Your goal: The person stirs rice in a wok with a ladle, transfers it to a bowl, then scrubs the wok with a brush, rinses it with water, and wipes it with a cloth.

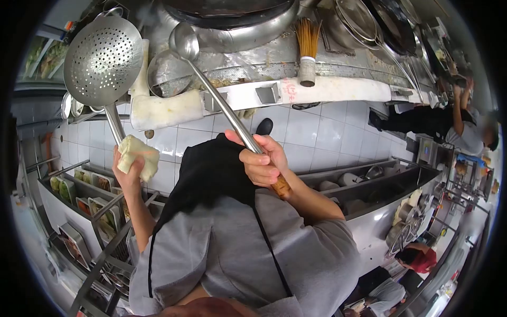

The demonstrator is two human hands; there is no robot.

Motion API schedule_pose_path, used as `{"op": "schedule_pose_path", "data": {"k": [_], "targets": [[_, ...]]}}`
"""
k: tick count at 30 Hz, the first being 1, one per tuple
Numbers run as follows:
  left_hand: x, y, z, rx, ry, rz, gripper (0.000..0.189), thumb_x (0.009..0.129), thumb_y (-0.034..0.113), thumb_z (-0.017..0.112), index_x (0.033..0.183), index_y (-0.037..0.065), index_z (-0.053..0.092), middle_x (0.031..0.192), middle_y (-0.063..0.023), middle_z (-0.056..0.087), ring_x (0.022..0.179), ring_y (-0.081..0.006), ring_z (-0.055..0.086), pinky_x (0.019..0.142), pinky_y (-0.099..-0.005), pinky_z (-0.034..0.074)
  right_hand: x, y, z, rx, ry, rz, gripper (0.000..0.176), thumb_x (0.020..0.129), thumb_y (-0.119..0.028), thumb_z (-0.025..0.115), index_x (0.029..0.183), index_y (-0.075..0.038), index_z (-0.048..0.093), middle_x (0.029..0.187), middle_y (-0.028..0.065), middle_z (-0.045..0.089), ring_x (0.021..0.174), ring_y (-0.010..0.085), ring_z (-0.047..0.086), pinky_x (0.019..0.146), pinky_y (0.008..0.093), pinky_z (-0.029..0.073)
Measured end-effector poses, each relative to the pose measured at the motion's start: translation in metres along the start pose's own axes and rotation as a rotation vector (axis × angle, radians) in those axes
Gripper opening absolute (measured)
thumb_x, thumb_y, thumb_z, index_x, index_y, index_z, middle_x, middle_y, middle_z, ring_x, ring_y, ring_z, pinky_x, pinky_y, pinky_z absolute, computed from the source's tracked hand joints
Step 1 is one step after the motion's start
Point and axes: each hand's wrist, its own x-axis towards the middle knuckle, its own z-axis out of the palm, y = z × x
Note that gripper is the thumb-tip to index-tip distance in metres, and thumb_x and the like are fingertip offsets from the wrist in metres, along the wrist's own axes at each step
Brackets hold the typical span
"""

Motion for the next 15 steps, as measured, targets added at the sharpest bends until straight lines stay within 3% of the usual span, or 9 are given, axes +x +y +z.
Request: {"op": "schedule_pose_path", "data": {"k": [1,4,5,8,9,12,15], "targets": [[0.002,-0.007,0.002,-0.019,-0.021,-0.009,0.043,0.074,0.017,0.073,0.110,-0.005,0.064,0.098,-0.0076,0.054,0.089,-0.0201,0.057,0.080,-0.0325,0.047,-0.008,0.000,0.009,-0.049,0.157,-0.025,0.055,0.108,-0.031,0.030,0.157,-0.007,0.022,0.078,0.0054,0.052,0.050,0.0160,0.057,0.041,0.0307,0.049],[0.008,-0.022,0.011,-0.120,-0.057,-0.061,0.046,0.076,0.018,0.072,0.115,-0.006,0.061,0.103,-0.0073,0.058,0.091,-0.0186,0.060,0.082,-0.0310,0.049,-0.017,-0.004,0.039,-0.429,0.566,-0.064,0.050,0.107,-0.033,0.034,0.147,-0.003,0.041,0.066,0.0025,0.048,0.042,0.0146,0.051,0.037,0.0285,0.046],[0.009,-0.019,0.018,-0.181,-0.053,-0.099,0.047,0.076,0.020,0.072,0.114,-0.006,0.062,0.101,-0.0073,0.058,0.090,-0.0184,0.060,0.081,-0.0311,0.049,-0.013,0.002,0.061,-0.728,0.830,-0.081,0.039,0.105,-0.028,0.041,0.131,-0.002,0.054,0.059,0.0012,0.047,0.037,0.0135,0.047,0.034,0.0261,0.042],[0.011,-0.023,0.029,-0.323,-0.071,-0.190,0.050,0.077,0.022,0.073,0.118,-0.005,0.060,0.100,-0.0076,0.061,0.088,-0.0171,0.061,0.079,-0.0304,0.050,-0.023,-0.006,0.072,-1.266,1.095,0.067,0.030,0.102,-0.019,0.047,0.125,-0.002,0.056,0.061,0.0017,0.050,0.039,0.0123,0.047,0.035,0.0228,0.041],[0.011,-0.027,0.034,-0.366,-0.080,-0.215,0.052,0.077,0.022,0.073,0.119,-0.005,0.059,0.101,-0.0077,0.063,0.088,-0.0165,0.061,0.079,-0.0299,0.051,-0.026,-0.007,0.074,-1.361,1.196,0.091,0.021,0.097,-0.013,0.055,0.116,-0.003,0.056,0.062,0.0077,0.056,0.041,0.0186,0.051,0.040,0.0299,0.042],[0.007,-0.037,0.045,-0.459,-0.081,-0.253,0.053,0.078,0.023,0.073,0.122,-0.004,0.058,0.100,-0.0080,0.065,0.086,-0.0158,0.062,0.078,-0.0295,0.052,-0.049,-0.009,0.061,-2.084,1.299,0.166,0.021,0.093,-0.011,0.060,0.111,-0.003,0.054,0.065,0.0152,0.059,0.049,0.0301,0.059,0.048,0.0402,0.045],[0.004,-0.038,0.052,-0.476,-0.096,-0.298,0.050,0.079,0.020,0.073,0.121,-0.003,0.059,0.100,-0.0075,0.065,0.086,-0.0152,0.062,0.077,-0.0292,0.052,-0.074,-0.023,0.062,-2.450,1.360,0.109,0.026,0.088,-0.008,0.064,0.110,-0.004,0.050,0.067,0.0195,0.060,0.059,0.0392,0.063,0.055,0.0466,0.046]]}}
